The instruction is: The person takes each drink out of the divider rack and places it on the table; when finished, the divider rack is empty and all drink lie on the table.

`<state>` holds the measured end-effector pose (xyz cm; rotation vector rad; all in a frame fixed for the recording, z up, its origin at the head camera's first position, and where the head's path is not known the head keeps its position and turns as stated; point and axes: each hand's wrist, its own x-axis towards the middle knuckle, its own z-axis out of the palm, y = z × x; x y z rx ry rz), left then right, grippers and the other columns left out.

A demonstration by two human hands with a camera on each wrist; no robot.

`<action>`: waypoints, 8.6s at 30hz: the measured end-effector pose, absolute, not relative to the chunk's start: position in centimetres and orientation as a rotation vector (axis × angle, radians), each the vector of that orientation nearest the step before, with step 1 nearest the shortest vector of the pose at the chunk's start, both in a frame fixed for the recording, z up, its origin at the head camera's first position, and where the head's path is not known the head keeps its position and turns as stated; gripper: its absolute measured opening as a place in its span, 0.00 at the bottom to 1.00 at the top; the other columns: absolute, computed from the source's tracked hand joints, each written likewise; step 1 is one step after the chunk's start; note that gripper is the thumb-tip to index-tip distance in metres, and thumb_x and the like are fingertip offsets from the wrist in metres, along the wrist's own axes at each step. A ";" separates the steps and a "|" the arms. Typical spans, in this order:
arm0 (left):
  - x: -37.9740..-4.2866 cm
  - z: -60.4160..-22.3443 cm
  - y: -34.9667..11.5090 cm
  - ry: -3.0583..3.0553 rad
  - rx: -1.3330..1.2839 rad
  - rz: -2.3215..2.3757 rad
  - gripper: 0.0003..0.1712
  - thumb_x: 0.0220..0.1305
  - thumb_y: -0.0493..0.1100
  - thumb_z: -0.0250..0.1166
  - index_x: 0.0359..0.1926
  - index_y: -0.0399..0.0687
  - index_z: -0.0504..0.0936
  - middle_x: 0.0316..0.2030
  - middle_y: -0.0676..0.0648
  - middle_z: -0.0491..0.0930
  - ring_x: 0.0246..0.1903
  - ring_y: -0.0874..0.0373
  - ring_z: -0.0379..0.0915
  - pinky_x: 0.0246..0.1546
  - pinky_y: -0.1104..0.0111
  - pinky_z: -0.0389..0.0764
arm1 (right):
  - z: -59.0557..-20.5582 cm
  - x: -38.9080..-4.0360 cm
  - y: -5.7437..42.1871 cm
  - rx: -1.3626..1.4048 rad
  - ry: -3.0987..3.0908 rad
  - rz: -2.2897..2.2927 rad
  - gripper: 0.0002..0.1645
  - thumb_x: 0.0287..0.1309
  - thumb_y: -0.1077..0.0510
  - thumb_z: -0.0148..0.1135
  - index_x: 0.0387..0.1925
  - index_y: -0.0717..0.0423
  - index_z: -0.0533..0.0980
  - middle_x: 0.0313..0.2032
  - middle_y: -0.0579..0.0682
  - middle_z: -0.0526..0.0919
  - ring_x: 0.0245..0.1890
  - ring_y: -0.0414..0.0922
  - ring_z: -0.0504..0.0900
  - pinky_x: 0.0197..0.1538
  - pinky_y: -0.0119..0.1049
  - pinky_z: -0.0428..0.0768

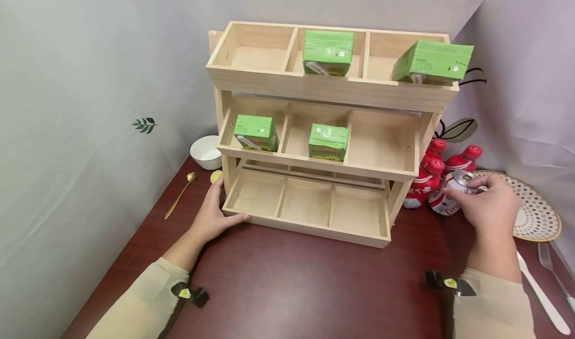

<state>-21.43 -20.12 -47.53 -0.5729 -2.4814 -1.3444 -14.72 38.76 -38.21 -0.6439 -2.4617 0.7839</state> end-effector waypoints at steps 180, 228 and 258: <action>-19.8 -44.9 -19.1 -2.422 -0.624 -1.388 0.67 0.34 0.41 0.85 0.73 0.41 0.53 0.62 0.36 0.61 0.60 0.44 0.59 0.57 0.47 0.63 | -29.3 -14.1 16.0 0.712 -1.760 1.258 0.25 0.39 0.85 0.63 0.45 0.79 0.77 0.42 0.66 0.83 0.48 0.48 0.82 0.43 0.38 0.81; -21.5 -47.5 -20.2 -2.471 -0.582 -1.365 0.71 0.32 0.53 0.85 0.75 0.62 0.51 0.64 0.47 0.61 0.62 0.51 0.58 0.58 0.52 0.64 | -30.1 -11.3 25.6 0.581 -1.368 1.870 0.27 0.38 0.87 0.60 0.47 0.89 0.68 0.43 0.72 0.80 0.44 0.54 0.83 0.44 0.35 0.81; -21.6 -47.9 -19.8 -2.479 -0.588 -1.387 0.70 0.33 0.51 0.85 0.74 0.65 0.50 0.64 0.49 0.61 0.61 0.55 0.60 0.56 0.58 0.69 | -33.0 -8.6 34.2 0.620 -1.718 1.865 0.34 0.33 0.94 0.55 0.51 0.88 0.67 0.49 0.67 0.80 0.48 0.50 0.82 0.42 0.32 0.81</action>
